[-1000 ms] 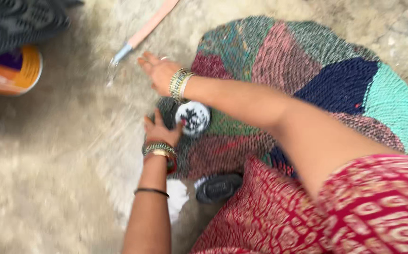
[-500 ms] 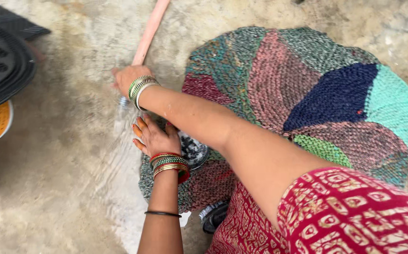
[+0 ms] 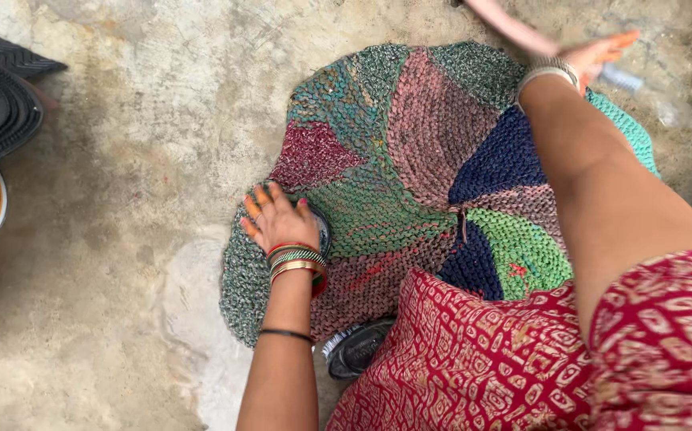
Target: The person cleans two mats on a concrete floor by rinsing them with a hose, applying a cleaning solution from a bowl, and scrubbing them with a small brush.
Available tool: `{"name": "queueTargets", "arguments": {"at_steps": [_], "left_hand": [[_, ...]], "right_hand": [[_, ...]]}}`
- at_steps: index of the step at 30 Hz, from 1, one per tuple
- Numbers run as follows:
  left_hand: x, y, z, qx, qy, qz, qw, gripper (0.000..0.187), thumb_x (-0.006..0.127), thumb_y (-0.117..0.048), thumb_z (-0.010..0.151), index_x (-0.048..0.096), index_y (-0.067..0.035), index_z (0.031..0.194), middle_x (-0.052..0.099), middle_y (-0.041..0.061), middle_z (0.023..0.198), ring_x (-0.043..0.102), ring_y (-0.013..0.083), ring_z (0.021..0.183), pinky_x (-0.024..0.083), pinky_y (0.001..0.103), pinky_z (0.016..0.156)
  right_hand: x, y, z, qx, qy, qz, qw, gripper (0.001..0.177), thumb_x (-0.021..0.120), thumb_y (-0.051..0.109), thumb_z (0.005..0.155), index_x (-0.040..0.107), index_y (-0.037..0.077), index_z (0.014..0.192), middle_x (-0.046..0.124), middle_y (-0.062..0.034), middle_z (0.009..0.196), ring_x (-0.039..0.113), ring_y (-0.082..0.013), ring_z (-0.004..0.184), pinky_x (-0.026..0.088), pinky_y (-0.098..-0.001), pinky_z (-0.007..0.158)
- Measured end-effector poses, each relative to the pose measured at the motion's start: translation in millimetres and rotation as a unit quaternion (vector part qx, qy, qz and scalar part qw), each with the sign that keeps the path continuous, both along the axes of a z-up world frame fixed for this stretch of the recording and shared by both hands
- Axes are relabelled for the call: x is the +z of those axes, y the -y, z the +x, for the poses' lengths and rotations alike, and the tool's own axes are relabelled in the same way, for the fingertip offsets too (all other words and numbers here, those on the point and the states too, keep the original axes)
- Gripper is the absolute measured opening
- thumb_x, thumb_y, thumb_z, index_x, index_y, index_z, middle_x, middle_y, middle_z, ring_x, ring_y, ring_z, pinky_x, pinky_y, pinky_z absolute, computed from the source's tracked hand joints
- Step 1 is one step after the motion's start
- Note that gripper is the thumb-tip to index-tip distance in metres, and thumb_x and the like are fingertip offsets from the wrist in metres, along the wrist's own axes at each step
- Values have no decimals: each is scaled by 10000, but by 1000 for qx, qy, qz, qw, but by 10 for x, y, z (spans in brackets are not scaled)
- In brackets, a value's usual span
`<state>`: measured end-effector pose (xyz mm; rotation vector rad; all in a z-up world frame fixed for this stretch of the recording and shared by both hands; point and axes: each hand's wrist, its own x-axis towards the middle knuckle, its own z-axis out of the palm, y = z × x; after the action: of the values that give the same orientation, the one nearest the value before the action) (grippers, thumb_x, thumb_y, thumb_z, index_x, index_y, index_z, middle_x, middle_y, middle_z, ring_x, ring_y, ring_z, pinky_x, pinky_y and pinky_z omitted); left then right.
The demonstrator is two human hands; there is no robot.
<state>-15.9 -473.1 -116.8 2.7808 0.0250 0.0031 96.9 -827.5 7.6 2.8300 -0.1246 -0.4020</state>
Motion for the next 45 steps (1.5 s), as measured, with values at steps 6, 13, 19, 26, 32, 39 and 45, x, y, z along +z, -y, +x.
{"name": "queueTargets", "arguments": {"at_steps": [6, 13, 19, 26, 32, 39, 45], "left_hand": [[101, 431, 5, -67, 49, -2, 997, 692, 556, -449, 971, 357, -189, 1580, 220, 180, 1665, 92, 392, 1550, -13, 603, 1209], [212, 249, 66, -60, 16, 50, 997, 705, 546, -462, 962, 307, -262, 1595, 171, 162, 1683, 41, 390, 1559, -29, 684, 1175], [185, 126, 32, -7, -44, 37, 998, 638, 470, -406, 981, 300, -338, 1592, 181, 113, 1681, 63, 356, 1546, 6, 704, 1160], [185, -152, -47, 8, -76, 11, 997, 554, 425, -502, 1040, 383, -331, 1566, 265, 108, 1676, 224, 342, 1543, 258, 715, 1134], [94, -413, -274, -17, 50, -80, 995, 563, 494, -391, 1050, 421, -209, 1577, 386, 259, 1571, 394, 476, 1401, 389, 535, 1138], [-87, -912, -7, 51, -37, -94, 994, 391, 493, -240, 1027, 620, -161, 1388, 676, 249, 1261, 657, 428, 1136, 519, 489, 977], [-502, -1134, 918, 144, 128, -267, 944, 426, 598, -179, 1025, 569, -68, 1435, 706, 239, 1290, 736, 357, 1108, 567, 439, 954]], "right_hand": [[-878, -391, 3, -42, 37, 55, 997, 381, 708, 141, 952, 703, 30, 1316, 694, -264, 1314, 682, -426, 1237, 596, -547, 915], [-940, -1840, -282, 117, 20, 88, 989, 823, 567, 277, 1014, 56, 410, 1646, -156, -136, 1687, 102, -571, 1490, 405, -840, 891], [-556, -2202, -640, 129, -64, 203, 969, 959, 653, 395, 895, 39, 382, 1631, -168, -131, 1689, -152, -482, 1517, 181, -853, 1041], [-1046, -2188, -790, 278, 136, 208, 928, 583, 608, 415, 933, 529, 279, 1495, 133, -171, 1676, 12, -409, 1530, 200, -811, 1121], [-972, -2267, -798, 255, -9, 355, 899, 489, 441, 444, 1060, 589, 168, 1435, 648, -173, 1321, 647, -383, 1158, 537, -536, 983], [-799, -2448, -491, -59, -278, 558, 780, 688, 456, 666, 900, 543, 197, 1396, 687, -124, 1237, 745, -313, 916, 620, -485, 779], [-1263, -2863, 526, 120, 92, 551, 820, 630, 662, 513, 968, 517, 138, 1453, 664, -187, 1374, 649, -314, 1250, 491, -389, 1096]]}}
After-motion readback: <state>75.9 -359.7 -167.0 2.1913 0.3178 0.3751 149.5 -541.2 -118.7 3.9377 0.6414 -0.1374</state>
